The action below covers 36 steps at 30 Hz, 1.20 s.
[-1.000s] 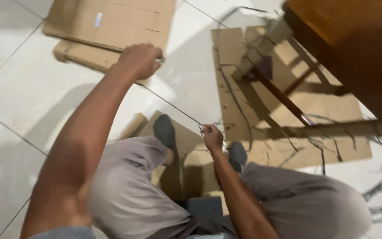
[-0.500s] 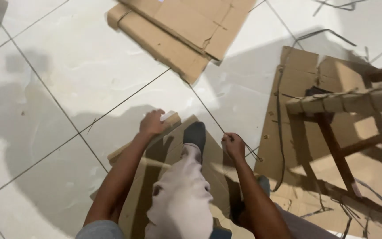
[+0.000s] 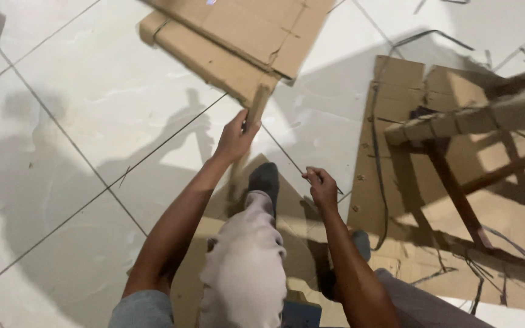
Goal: Wrapping the legs and frame of a wooden chair with cardboard and securing it with plastic straps.
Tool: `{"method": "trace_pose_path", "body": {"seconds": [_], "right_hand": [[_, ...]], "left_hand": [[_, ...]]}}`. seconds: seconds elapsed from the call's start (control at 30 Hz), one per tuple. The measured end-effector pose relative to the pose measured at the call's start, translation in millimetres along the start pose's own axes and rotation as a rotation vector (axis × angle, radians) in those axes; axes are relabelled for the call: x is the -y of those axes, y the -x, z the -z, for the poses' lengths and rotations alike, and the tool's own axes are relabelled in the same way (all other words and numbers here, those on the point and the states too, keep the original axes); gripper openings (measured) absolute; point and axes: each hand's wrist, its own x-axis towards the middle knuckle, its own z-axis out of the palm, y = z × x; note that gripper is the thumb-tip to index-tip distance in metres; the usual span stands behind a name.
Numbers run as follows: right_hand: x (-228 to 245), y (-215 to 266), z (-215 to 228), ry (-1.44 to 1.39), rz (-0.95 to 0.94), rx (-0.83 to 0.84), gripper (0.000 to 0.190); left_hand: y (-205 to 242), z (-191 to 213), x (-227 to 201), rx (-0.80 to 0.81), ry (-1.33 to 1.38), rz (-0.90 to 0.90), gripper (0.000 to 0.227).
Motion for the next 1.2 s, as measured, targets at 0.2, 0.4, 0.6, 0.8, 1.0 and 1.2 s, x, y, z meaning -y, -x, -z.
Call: {"method": "trace_pose_path", "body": {"seconds": [0.2,0.4,0.6,0.8,1.0,1.2], "right_hand": [[54.7,43.3,46.7,-0.275,0.271,-0.068,0.029],[36.4,78.0,112.2,-0.311,0.357,-0.108,0.024],[9.1,100.6,186.5,-0.500,0.323,-0.151,0.006],[-50.6,117.8,240.1,-0.891,0.071,-0.121,0.034],[-34.0,173.9,292.8,-0.621,0.039,-0.320,0.031],[-88.0,173.1,334.5,-0.259,0.042,-0.366,0.035]], "left_hand": [[-30.2,-55.5,-119.9,0.175,0.399,0.001,0.064],[-18.4,-126.4,-240.7,0.486,0.276,-0.097,0.042],[5.8,-160.0,-327.3,0.746,0.223,-0.094,0.052],[-7.7,-198.8,-362.0,0.808,0.180,-0.165,0.031],[-44.1,-270.3,-340.0,0.894,-0.245,-0.462,0.032],[-34.7,-345.1,-338.1,1.014,-0.696,-0.507,0.046]]}}
